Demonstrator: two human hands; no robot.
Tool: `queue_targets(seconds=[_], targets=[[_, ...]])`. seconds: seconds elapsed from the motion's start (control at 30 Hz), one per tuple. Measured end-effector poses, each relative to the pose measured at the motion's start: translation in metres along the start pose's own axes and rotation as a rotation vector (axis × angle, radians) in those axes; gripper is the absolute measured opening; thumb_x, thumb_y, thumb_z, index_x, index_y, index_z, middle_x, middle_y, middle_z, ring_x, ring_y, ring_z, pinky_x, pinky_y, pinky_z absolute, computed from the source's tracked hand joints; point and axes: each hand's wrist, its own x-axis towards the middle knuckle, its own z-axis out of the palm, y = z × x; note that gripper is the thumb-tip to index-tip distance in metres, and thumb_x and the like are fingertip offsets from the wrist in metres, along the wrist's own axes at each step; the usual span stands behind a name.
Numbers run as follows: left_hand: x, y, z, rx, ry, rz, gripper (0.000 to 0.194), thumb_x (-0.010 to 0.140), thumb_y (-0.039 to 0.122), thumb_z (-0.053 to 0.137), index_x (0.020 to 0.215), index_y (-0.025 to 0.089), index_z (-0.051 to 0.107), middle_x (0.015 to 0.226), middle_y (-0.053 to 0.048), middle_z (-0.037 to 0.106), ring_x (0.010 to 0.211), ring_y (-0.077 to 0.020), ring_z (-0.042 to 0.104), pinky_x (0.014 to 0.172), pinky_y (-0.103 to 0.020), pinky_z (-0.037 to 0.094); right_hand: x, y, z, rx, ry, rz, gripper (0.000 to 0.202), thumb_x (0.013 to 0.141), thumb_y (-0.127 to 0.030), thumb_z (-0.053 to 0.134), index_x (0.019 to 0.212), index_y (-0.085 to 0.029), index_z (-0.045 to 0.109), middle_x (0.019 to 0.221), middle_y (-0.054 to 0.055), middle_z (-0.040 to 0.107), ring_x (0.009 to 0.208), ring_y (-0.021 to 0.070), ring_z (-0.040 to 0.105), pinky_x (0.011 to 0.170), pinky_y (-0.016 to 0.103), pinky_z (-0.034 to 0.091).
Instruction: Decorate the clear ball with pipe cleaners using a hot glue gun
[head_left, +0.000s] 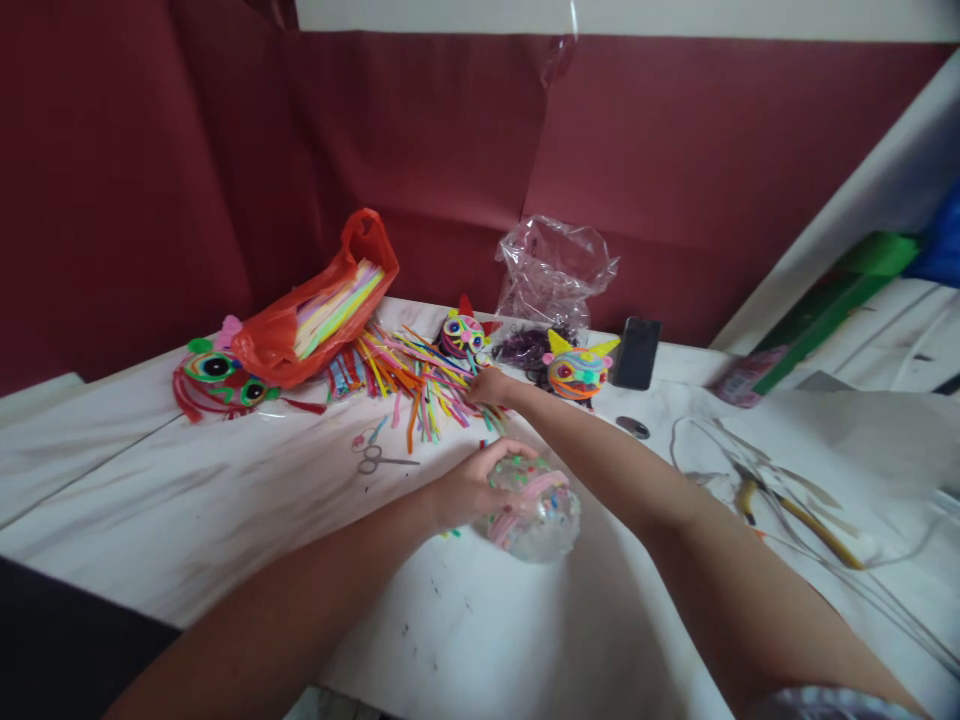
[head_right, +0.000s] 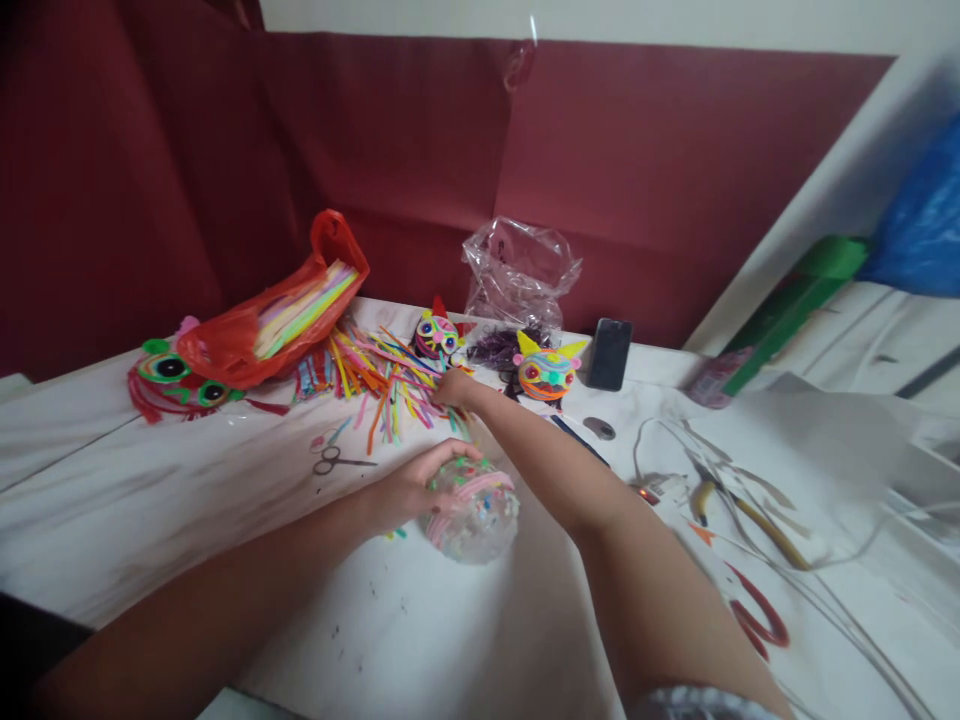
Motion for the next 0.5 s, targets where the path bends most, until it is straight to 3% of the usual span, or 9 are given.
queue_targets(seconds=[0.13, 0.2, 0.3, 0.33, 0.5], targets=[[0.003, 0.001, 0.000, -0.020, 0.053, 0.016, 0.057, 0.055, 0.028, 0.077, 0.106, 0.021, 0.053, 0.099, -0.002, 0.054, 0.085, -0.0176, 0.052, 0.069, -0.024, 0.041, -0.016, -0.002, -0.010, 0.244, -0.133, 0.050, 0.033, 0.093, -0.034, 0.058, 0.121, -0.016, 0.058, 0.119, 0.008, 0.061, 0.099, 0.0206, 0.064, 0.083, 0.041, 0.055], [0.006, -0.002, -0.001, -0.018, 0.078, 0.050, 0.057, 0.055, 0.029, 0.077, 0.106, 0.020, 0.053, 0.099, -0.002, 0.055, 0.088, -0.0189, 0.053, 0.071, -0.025, 0.043, -0.028, -0.001, -0.011, 0.358, -0.162, 0.039, 0.024, 0.093, -0.030, 0.060, 0.111, -0.015, 0.062, 0.103, 0.005, 0.067, 0.083, 0.0152, 0.065, 0.071, 0.032, 0.056], [0.009, -0.006, -0.002, 0.002, 0.152, 0.117, 0.057, 0.053, 0.030, 0.078, 0.105, 0.019, 0.055, 0.105, -0.004, 0.055, 0.097, -0.0221, 0.053, 0.075, -0.027, 0.045, -0.048, 0.004, -0.014, 0.483, -0.180, 0.040, 0.006, 0.083, -0.018, 0.067, 0.080, -0.012, 0.067, 0.061, -0.002, 0.062, 0.049, 0.0072, 0.053, 0.046, 0.018, 0.043], [0.010, -0.006, -0.003, 0.003, 0.177, 0.133, 0.057, 0.053, 0.030, 0.078, 0.104, 0.019, 0.056, 0.107, -0.005, 0.055, 0.101, -0.0233, 0.053, 0.076, -0.027, 0.045, -0.054, 0.006, -0.017, 0.514, -0.180, 0.047, 0.010, 0.078, -0.013, 0.069, 0.070, -0.012, 0.065, 0.051, -0.004, 0.056, 0.043, 0.0059, 0.047, 0.040, 0.016, 0.037], [0.011, -0.006, -0.003, -0.023, 0.246, 0.097, 0.055, 0.054, 0.028, 0.078, 0.104, 0.020, 0.056, 0.104, -0.003, 0.058, 0.090, -0.0207, 0.056, 0.072, -0.027, 0.046, -0.081, 0.013, -0.052, 0.678, -0.174, 0.061, 0.020, 0.070, -0.010, 0.063, 0.052, -0.014, 0.056, 0.039, -0.005, 0.048, 0.033, 0.0034, 0.034, 0.032, 0.016, 0.023]])
